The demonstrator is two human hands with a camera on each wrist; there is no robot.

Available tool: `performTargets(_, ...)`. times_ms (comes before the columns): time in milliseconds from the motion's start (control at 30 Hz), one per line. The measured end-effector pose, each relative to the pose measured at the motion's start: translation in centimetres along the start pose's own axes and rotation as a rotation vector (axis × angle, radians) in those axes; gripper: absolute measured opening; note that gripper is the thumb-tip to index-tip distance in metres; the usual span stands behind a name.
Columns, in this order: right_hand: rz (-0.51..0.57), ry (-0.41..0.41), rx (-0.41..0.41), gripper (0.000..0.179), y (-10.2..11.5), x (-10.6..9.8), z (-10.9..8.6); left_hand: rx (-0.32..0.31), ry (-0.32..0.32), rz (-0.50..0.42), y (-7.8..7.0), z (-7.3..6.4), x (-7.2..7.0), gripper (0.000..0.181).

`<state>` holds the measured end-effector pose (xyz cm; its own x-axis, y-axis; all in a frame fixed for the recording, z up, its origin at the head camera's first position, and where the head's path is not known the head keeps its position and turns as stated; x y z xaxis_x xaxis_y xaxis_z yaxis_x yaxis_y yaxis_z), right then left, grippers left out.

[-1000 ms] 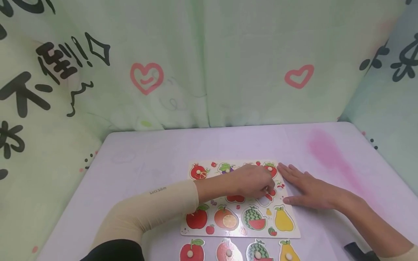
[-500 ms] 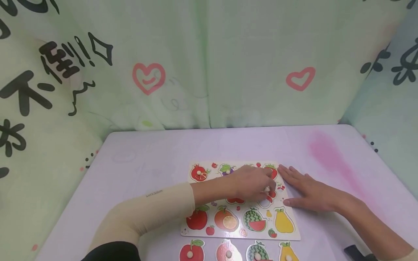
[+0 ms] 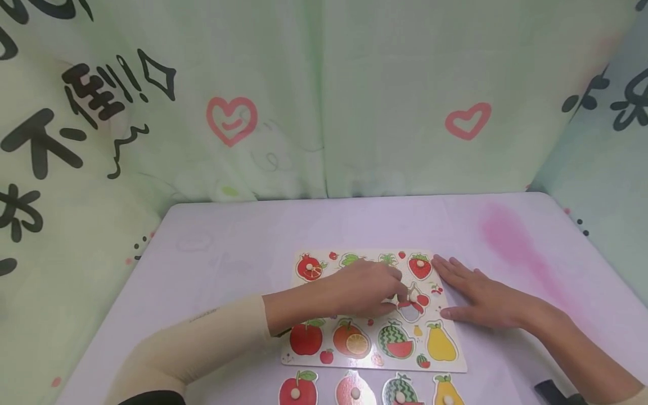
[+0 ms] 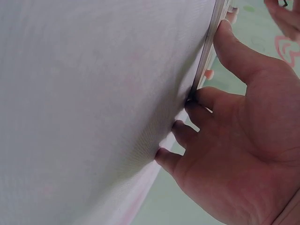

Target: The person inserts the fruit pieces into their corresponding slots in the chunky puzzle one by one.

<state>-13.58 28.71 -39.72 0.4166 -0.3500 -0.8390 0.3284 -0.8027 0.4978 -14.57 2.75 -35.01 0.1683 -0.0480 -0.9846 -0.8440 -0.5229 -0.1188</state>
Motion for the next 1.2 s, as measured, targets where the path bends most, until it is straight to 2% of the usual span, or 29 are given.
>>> performTargets(167, 0.005, -0.004, 0.012, 0.105, 0.1, -0.1, 0.0, 0.017, 0.022, -0.011, 0.2, -2.9, -0.1, 0.016)
performTargets(433, 0.018, 0.000, 0.018, 0.105, 0.0, 0.0, -0.1, -0.046, 0.047, -0.042, 0.9, -8.2, 1.2, 0.006)
performTargets(600, -0.010, 0.000, 0.009, 0.104, -0.1, 0.2, 0.0, -0.102, 0.108, -0.128, 0.9, -11.4, 2.1, 0.006)
performTargets(800, -0.007, 0.002, 0.006, 0.102, -0.1, 0.1, 0.1, -0.148, 0.156, -0.238, 0.7, -14.6, 2.1, 0.011)
performTargets(967, -0.008, 0.000, 0.002, 0.103, 0.0, 0.1, 0.1, -0.101, 0.161, -0.266, 0.4, -16.5, 2.3, 0.017)
performTargets(1200, -0.013, -0.007, -0.014, 0.102, 0.0, 0.1, 0.1, -0.072, 0.175, -0.224, -0.3, -17.2, 3.0, 0.023)
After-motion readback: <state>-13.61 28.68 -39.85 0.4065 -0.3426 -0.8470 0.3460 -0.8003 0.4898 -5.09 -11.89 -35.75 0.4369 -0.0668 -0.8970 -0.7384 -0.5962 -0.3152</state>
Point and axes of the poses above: each hand's wrist, its own z-axis towards the middle knuckle, its own x-axis out of the palm, y = z × x, the point moved 2 cm from there along z, towards the middle knuckle
